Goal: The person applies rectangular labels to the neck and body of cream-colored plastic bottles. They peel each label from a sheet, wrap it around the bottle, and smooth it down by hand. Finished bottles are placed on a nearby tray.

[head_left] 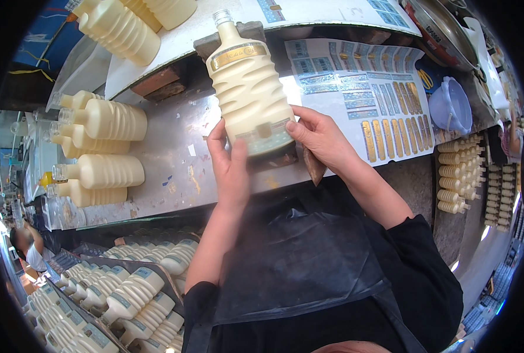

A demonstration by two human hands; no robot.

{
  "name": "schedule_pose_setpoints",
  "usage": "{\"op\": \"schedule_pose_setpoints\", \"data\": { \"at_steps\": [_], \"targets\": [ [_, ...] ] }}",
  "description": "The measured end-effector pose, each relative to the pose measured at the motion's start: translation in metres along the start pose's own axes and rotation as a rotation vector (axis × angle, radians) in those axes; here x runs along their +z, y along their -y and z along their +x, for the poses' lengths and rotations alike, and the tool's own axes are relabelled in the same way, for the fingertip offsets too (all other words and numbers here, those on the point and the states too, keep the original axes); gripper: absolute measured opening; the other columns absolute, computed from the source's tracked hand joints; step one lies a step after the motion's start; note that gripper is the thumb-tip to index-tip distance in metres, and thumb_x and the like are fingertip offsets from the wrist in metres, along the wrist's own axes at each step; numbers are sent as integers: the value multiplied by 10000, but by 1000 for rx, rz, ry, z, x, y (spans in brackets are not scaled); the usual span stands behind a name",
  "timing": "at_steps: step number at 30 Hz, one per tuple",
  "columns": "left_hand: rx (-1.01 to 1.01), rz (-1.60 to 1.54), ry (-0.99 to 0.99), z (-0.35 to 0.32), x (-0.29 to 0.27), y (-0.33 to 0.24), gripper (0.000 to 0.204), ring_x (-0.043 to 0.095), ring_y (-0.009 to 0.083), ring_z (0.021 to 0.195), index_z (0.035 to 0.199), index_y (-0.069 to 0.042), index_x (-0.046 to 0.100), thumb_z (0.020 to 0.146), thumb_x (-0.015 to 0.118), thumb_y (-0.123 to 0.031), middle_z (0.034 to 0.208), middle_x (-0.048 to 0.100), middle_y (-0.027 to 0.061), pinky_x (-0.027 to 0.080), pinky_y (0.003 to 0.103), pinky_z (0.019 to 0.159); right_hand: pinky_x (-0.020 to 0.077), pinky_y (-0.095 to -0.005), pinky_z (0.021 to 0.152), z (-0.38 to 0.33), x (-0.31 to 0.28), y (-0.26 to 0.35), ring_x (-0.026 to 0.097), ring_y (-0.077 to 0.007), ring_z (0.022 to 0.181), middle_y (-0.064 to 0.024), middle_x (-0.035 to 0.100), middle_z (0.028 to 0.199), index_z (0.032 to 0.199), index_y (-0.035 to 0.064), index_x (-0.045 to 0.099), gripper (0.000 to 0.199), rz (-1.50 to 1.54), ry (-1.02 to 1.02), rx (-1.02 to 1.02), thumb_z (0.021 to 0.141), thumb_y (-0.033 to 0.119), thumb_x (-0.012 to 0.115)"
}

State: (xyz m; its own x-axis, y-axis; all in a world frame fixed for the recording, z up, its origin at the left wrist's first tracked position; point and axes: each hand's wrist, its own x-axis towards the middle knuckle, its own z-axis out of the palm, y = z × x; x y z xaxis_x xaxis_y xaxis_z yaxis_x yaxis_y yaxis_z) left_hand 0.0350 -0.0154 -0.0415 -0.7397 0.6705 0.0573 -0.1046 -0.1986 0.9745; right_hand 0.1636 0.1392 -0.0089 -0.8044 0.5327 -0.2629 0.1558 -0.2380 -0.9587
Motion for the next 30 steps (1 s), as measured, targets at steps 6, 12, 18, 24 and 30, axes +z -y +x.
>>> {"op": "schedule_pose_setpoints", "data": {
  "at_steps": [6, 12, 18, 24, 30],
  "targets": [
    [-43, 2, -9, 1, -2, -5, 588, 365, 246, 1417, 1503, -4, 337, 1023, 610, -208, 1508, 394, 170, 285, 401, 1195, 476, -222, 838, 0, -29, 33, 591, -67, 900, -29, 687, 1068, 1139, 25, 659, 238, 151, -75, 105, 1010, 206, 574],
    [-52, 11, -8, 3, -2, -8, 601, 404, 245, 1385, 1494, -11, 353, 994, 632, -193, 1496, 408, 170, 322, 401, 1173, 555, -315, 727, -19, 16, 54, 706, -218, 846, -117, 695, 954, 1124, 14, 684, 241, -642, -22, -627, 887, -13, 717],
    [-64, -31, -39, 5, -5, -8, 508, 493, 217, 1313, 1476, -8, 429, 1019, 587, -165, 1411, 516, 147, 388, 377, 1126, 564, -361, 733, -26, 17, 42, 711, -242, 828, -137, 735, 1026, 1077, -1, 716, 348, -1033, -184, -1213, 730, -21, 724],
    [-53, -54, -118, 3, -1, -7, 511, 534, 213, 1203, 1469, 9, 448, 1036, 564, -236, 1310, 559, 128, 423, 388, 1068, 551, -366, 678, -36, 37, 22, 684, -263, 768, -115, 692, 931, 1008, 26, 669, 164, -761, -236, -875, 850, 48, 707],
    [194, 684, -174, 7, 13, -3, 670, 460, 274, 1226, 1497, 35, 384, 1002, 593, -366, 1306, 486, 155, 336, 431, 1109, 530, -343, 916, -30, 45, 15, 634, -199, 1021, -103, 595, 1179, 1284, 17, 518, 301, -642, -288, -577, 985, 21, 558]
  ]
}}
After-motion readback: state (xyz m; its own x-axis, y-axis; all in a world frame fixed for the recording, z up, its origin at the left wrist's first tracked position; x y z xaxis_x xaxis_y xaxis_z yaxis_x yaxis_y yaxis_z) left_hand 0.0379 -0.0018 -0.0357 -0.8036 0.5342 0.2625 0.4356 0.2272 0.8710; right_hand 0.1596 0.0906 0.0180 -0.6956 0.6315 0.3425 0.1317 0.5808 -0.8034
